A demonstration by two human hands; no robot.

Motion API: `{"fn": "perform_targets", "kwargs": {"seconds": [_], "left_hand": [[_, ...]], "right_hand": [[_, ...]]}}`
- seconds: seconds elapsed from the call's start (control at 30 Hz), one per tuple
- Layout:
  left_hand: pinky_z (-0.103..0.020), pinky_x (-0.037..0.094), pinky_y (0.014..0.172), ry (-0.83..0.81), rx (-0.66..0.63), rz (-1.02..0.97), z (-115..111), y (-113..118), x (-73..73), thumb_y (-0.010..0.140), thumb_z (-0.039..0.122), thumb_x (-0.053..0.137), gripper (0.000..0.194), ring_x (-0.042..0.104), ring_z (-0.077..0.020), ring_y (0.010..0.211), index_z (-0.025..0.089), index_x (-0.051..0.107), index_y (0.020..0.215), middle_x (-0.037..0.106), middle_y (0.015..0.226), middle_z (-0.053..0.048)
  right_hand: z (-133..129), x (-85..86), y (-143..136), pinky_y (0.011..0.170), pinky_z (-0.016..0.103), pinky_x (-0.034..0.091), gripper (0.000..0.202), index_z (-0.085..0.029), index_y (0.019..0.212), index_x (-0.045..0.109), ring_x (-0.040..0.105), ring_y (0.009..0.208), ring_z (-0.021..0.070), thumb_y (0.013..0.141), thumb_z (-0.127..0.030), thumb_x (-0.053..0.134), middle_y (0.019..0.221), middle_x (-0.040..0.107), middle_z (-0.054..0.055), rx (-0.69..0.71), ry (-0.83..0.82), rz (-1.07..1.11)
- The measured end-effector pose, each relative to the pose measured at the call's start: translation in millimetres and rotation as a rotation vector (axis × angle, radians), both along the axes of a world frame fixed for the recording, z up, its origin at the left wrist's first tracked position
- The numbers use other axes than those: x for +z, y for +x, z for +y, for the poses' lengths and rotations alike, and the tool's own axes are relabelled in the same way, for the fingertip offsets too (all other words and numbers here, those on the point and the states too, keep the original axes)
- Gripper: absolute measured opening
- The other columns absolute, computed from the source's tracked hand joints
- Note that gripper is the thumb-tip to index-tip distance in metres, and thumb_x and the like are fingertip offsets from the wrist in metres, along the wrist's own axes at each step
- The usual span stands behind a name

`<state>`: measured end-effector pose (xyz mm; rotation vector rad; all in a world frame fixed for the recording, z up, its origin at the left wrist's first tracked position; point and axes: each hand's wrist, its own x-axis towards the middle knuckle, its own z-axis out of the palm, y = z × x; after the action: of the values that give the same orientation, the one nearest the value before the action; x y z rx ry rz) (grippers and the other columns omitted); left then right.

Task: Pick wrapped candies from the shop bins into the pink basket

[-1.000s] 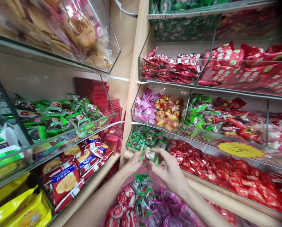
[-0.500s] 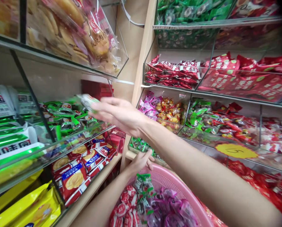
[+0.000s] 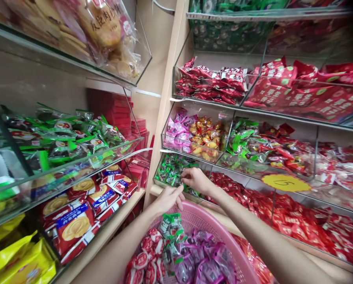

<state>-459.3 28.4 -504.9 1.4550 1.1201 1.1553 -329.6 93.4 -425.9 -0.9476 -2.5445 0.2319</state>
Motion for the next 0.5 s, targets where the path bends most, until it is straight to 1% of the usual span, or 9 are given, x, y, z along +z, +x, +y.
{"fn": "perform_targets", "kwargs": {"seconds": [0.03,0.1,0.13,0.2,0.3,0.43,0.5], "left_hand": [[-0.026,0.040,0.059,0.002,-0.001,0.002,1,1,-0.6,0.080,0.059,0.036,0.054,0.056,-0.0147,0.050,0.012,0.062,0.068,0.062,0.045,-0.002],[-0.025,0.039,0.057,0.008,-0.003,0.015,1,2,-0.2,0.080,0.059,0.036,0.055,0.055,-0.0144,0.050,0.012,0.062,0.070,0.063,0.046,-0.002],[-0.025,0.039,0.057,0.013,-0.003,0.023,0,3,0.4,0.081,0.059,0.035,0.056,0.055,-0.0144,0.050,0.012,0.062,0.070,0.063,0.047,-0.003],[-0.025,0.039,0.057,0.024,-0.002,0.039,0,4,1.8,0.081,0.059,0.034,0.056,0.056,-0.0144,0.051,0.011,0.063,0.070,0.063,0.048,-0.003],[-0.025,0.039,0.059,0.029,0.013,0.049,-1,4,2.6,0.082,0.057,0.034,0.055,0.057,-0.0146,0.053,0.011,0.063,0.071,0.064,0.048,-0.003],[-0.026,0.042,0.060,-0.012,0.010,0.010,1,3,1.9,0.082,0.057,0.036,0.053,0.057,-0.0145,0.052,0.011,0.061,0.070,0.063,0.047,-0.002],[-0.026,0.043,0.060,-0.027,-0.012,-0.012,2,1,1.7,0.081,0.057,0.037,0.052,0.057,-0.0144,0.050,0.012,0.060,0.069,0.063,0.047,-0.002]], "right_hand": [[6,-11.1,2,0.065,0.026,0.043,0.008,-0.016,0.076,0.064,0.060,0.073,0.0171,0.073,-0.013,0.057,0.076,0.065,0.004,-0.019,0.032,-0.014],[12,-27.1,1,0.070,0.027,0.041,0.015,-0.017,0.085,0.063,0.058,0.085,0.0205,0.070,-0.013,0.060,0.088,0.065,0.007,-0.034,0.064,-0.032],[14,-32.4,0,0.071,0.027,0.041,0.018,-0.018,0.087,0.063,0.057,0.089,0.0214,0.069,-0.014,0.061,0.091,0.065,0.007,-0.043,0.080,-0.043],[16,-38.8,-3,0.069,0.027,0.040,0.018,-0.019,0.088,0.063,0.056,0.090,0.0219,0.070,-0.015,0.061,0.089,0.065,0.007,-0.062,0.098,-0.062],[18,-40.5,-5,0.063,0.026,0.039,0.014,-0.020,0.085,0.063,0.058,0.083,0.0217,0.071,-0.017,0.060,0.078,0.065,0.007,-0.076,0.095,-0.071],[18,-32.4,2,0.064,0.025,0.039,0.021,-0.019,0.094,0.062,0.058,0.078,0.0186,0.074,-0.024,0.060,0.080,0.065,0.005,-0.076,0.082,-0.029],[15,-27.3,10,0.064,0.025,0.039,0.025,-0.018,0.098,0.061,0.057,0.072,0.0158,0.076,-0.029,0.059,0.081,0.065,0.004,-0.053,0.021,0.089]]}}
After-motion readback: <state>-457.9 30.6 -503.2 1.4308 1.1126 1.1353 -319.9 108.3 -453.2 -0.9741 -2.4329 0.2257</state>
